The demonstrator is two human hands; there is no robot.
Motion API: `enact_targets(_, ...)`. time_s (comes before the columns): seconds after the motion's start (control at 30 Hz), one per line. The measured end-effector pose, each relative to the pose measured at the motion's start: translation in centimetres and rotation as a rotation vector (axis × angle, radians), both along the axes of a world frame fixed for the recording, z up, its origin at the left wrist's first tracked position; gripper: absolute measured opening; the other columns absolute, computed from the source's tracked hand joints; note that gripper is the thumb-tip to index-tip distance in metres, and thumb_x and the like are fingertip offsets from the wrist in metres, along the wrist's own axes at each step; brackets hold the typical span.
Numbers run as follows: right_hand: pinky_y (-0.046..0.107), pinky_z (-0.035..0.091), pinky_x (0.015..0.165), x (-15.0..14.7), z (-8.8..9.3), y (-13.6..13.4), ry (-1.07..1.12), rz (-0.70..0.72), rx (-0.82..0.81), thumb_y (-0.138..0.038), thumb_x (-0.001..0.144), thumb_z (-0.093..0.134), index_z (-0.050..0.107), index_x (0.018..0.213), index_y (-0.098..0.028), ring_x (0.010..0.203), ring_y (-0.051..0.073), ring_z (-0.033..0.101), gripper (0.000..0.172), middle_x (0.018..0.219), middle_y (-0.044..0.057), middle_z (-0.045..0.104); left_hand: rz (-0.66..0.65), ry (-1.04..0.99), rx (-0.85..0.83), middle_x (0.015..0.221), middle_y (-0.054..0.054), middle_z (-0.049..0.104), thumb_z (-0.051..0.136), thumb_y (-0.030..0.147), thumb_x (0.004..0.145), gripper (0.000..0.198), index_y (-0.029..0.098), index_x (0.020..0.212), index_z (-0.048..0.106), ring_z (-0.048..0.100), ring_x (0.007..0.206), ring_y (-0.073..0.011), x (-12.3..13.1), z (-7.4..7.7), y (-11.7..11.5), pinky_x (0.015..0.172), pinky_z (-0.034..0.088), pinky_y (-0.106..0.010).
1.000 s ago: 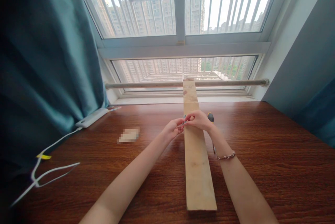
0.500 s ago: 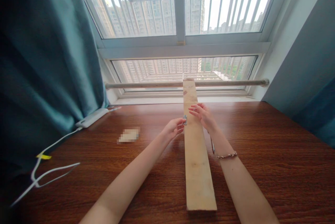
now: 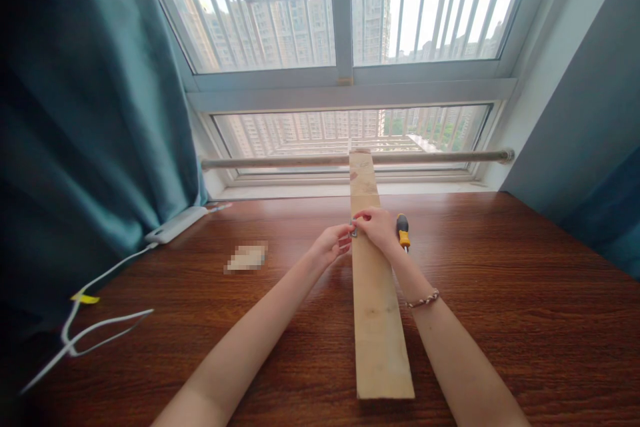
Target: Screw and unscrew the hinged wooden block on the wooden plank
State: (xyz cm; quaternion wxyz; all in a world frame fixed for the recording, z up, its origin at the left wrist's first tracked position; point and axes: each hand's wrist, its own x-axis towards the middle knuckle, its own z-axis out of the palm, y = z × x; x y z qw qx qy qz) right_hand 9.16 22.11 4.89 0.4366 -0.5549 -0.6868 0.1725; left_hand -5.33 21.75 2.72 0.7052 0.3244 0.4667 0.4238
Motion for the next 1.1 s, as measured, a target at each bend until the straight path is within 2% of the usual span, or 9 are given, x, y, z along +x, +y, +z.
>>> enact_targets(0.17, 0.024, 0.029, 0.052, 0.0, -0.4, 0.1, 0.041, -0.014, -0.005, -0.037, 0.067, 0.062, 0.073, 0.074, -0.017, 0.055, 0.013, 0.046, 0.024, 0.055, 0.000, 0.055, -0.018, 0.008, 0.027, 0.069, -0.001, 0.060, 0.075, 0.025, 0.052, 0.025, 0.016, 0.073, 0.066, 0.052, 0.057, -0.0089, -0.1, -0.2, 0.2, 0.052, 0.036, -0.022)
enact_targets(0.33, 0.024, 0.029, 0.054, -0.2, -0.4, 0.0, 0.097, 0.006, 0.020, -0.034, 0.065, 0.062, 0.073, 0.073, -0.017, 0.055, 0.012, 0.045, 0.021, 0.056, -0.001, 0.056, -0.011, -0.017, 0.046, 0.064, 0.000, 0.059, 0.075, 0.023, 0.050, 0.025, 0.015, 0.071, 0.066, 0.049, 0.052, -0.0069, 0.0, -0.2, 0.2, 0.053, 0.037, -0.021)
enact_targets(0.5, 0.024, 0.025, 0.050, -0.6, -0.6, 0.0, 0.228, -0.012, 0.000, -0.033, 0.061, 0.067, 0.072, 0.069, -0.017, 0.049, 0.010, 0.039, 0.018, 0.048, -0.004, 0.046, 0.002, -0.011, 0.061, 0.063, -0.001, 0.060, 0.075, 0.023, 0.050, 0.024, 0.014, 0.071, 0.066, 0.048, 0.050, -0.0063, 0.2, -0.4, 0.3, 0.051, 0.036, -0.021)
enact_targets(0.67, 0.023, 0.022, 0.047, -1.1, -0.3, -0.2, 0.469, 0.030, -0.011, -0.037, 0.059, 0.072, 0.070, 0.071, -0.015, 0.046, 0.007, 0.031, 0.025, 0.045, -0.008, 0.035, -0.001, 0.004, 0.077, 0.063, -0.001, 0.060, 0.074, 0.023, 0.050, 0.022, 0.013, 0.068, 0.066, 0.047, 0.048, -0.0055, 0.3, -0.3, 0.2, 0.050, 0.036, -0.020)
enact_targets(0.83, 0.020, 0.025, 0.042, -1.1, 0.4, -0.3, 0.842, -0.019, -0.007, -0.041, 0.065, 0.068, 0.061, 0.076, -0.016, 0.043, 0.006, 0.031, 0.028, 0.050, -0.008, 0.040, -0.013, 0.059, 0.075, 0.063, -0.002, 0.061, 0.077, 0.024, 0.049, 0.024, 0.013, 0.066, 0.063, 0.051, 0.053, -0.0072, -0.1, 0.4, -0.1, 0.052, 0.037, -0.021)
enact_targets(0.9, 0.018, 0.030, 0.041, -0.8, 0.7, -0.1, 0.983, -0.036, -0.018, -0.038, 0.069, 0.064, 0.055, 0.072, -0.017, 0.044, 0.006, 0.036, 0.023, 0.053, -0.008, 0.044, -0.011, 0.168, 0.106, 0.062, -0.002, 0.061, 0.079, 0.028, 0.049, 0.027, 0.013, 0.063, 0.061, 0.052, 0.055, -0.0080, -0.3, 0.8, -0.2, 0.052, 0.037, -0.021)
enact_targets(0.97, 0.017, 0.041, 0.047, -0.5, 1.1, 0.1, 1.098, -0.055, -0.039, -0.031, 0.072, 0.059, 0.049, 0.066, -0.018, 0.048, 0.006, 0.045, 0.018, 0.054, -0.006, 0.048, -0.018, 0.278, 0.158, 0.059, -0.002, 0.059, 0.080, 0.032, 0.050, 0.030, 0.013, 0.060, 0.058, 0.052, 0.054, -0.0086, -0.6, 1.3, -0.2, 0.052, 0.037, -0.022)
enact_targets(1.03, 0.018, 0.048, 0.056, -0.2, 1.7, 0.2, 1.171, -0.064, -0.084, -0.021, 0.074, 0.055, 0.045, 0.063, -0.018, 0.055, 0.007, 0.054, 0.015, 0.057, -0.004, 0.052, -0.036, 0.350, 0.211, 0.055, -0.002, 0.058, 0.080, 0.032, 0.051, 0.030, 0.013, 0.057, 0.057, 0.051, 0.053, -0.0089, -1.1, 2.0, -0.3, 0.052, 0.037, -0.022)
enact_targets(1.1, 0.018, 0.051, 0.059, -0.1, 2.3, -0.1, 1.193, -0.053, -0.156, -0.011, 0.073, 0.053, 0.045, 0.064, -0.018, 0.057, 0.007, 0.057, 0.014, 0.060, -0.002, 0.056, -0.039, 0.393, 0.256, 0.054, -0.002, 0.059, 0.079, 0.029, 0.052, 0.027, 0.013, 0.058, 0.058, 0.052, 0.053, -0.0092, -2.0, 2.7, -0.5, 0.053, 0.038, -0.022)
